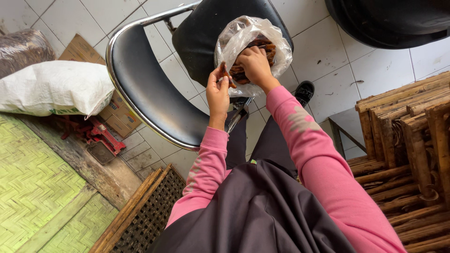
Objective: The person takes dried food items from a woven tray and places them into a plastic bag by hand.
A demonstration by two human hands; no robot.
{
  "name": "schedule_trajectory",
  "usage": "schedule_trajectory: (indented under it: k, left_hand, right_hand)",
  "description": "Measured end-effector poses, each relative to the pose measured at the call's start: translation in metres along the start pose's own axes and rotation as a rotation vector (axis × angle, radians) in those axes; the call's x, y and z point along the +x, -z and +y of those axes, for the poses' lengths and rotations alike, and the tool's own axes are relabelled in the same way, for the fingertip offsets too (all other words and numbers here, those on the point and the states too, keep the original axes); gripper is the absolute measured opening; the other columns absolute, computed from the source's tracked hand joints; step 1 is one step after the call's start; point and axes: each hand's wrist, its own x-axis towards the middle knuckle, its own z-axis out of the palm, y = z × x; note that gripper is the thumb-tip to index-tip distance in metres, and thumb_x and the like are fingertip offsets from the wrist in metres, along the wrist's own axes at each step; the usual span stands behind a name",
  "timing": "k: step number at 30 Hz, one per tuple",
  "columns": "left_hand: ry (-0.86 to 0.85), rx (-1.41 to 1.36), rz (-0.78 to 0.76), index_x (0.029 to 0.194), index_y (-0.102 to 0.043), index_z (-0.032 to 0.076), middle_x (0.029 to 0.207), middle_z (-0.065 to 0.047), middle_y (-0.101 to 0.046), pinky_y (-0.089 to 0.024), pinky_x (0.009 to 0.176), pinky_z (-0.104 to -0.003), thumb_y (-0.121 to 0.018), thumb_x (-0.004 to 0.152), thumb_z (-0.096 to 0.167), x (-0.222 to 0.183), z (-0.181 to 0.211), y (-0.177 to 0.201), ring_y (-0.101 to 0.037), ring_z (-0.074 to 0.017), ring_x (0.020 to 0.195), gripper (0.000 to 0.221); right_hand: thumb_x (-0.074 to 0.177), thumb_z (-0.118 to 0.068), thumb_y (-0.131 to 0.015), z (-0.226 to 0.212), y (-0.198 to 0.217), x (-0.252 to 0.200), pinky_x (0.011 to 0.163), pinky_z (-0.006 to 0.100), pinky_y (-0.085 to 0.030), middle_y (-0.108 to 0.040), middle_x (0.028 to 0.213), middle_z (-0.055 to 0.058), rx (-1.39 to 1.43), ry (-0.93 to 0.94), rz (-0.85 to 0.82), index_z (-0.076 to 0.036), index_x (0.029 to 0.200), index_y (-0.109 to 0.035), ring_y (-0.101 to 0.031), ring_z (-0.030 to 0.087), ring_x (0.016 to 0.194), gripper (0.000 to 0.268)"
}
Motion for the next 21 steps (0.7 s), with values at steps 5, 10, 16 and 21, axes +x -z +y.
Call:
schedule_trajectory:
  k: [5, 10, 16, 21]
  left_hand:
    - [-0.077, 0.349, 0.017, 0.140, -0.058, 0.007, 0.110, -0.011, -0.069, -0.060, 0.077, -0.027, -0.069, 0.099, 0.004, -0.002, 0.009, -0.019, -0.069, -0.0112, 0.088, 0.043]
    - [-0.189, 0.519, 0.069, 0.141, -0.054, 0.008, 0.115, -0.013, -0.071, -0.060, 0.084, -0.032, -0.075, 0.092, 0.009, -0.006, 0.025, -0.039, -0.072, -0.0182, 0.095, 0.053]
    - [-0.601, 1.048, 0.363, 0.139, -0.046, 0.002, 0.119, -0.017, -0.056, -0.054, 0.085, -0.043, -0.081, 0.075, 0.020, -0.002, 0.044, -0.021, -0.063, -0.0334, 0.102, 0.075]
    - [-0.247, 0.890, 0.223, 0.130, -0.056, 0.005, 0.100, -0.010, -0.063, -0.058, 0.073, -0.038, -0.067, 0.093, 0.003, 0.010, 0.043, -0.008, -0.069, -0.0234, 0.082, 0.038]
  right_hand:
    - [0.104, -0.017, -0.061, -0.015, 0.031, -0.020, 0.087, 0.030, -0.051, -0.068, 0.110, 0.001, 1.157, -0.428, 0.010, -0.013, 0.123, -0.067, -0.064, 0.014, 0.101, 0.020]
    - [0.105, -0.009, -0.065, -0.021, 0.032, -0.032, 0.085, 0.026, -0.054, -0.068, 0.109, 0.000, 1.433, -0.523, -0.004, -0.008, 0.119, -0.064, -0.066, 0.009, 0.100, 0.014]
    - [0.098, -0.007, -0.064, 0.001, 0.016, -0.013, 0.073, 0.036, -0.052, -0.067, 0.098, 0.010, 0.650, -0.415, 0.039, -0.010, 0.119, -0.066, -0.063, 0.023, 0.085, 0.021]
    - [0.078, 0.008, -0.060, 0.002, -0.004, 0.013, 0.075, 0.051, -0.051, -0.063, 0.127, 0.027, 0.195, 0.001, -0.219, -0.001, 0.123, -0.066, -0.066, 0.046, 0.087, 0.047]
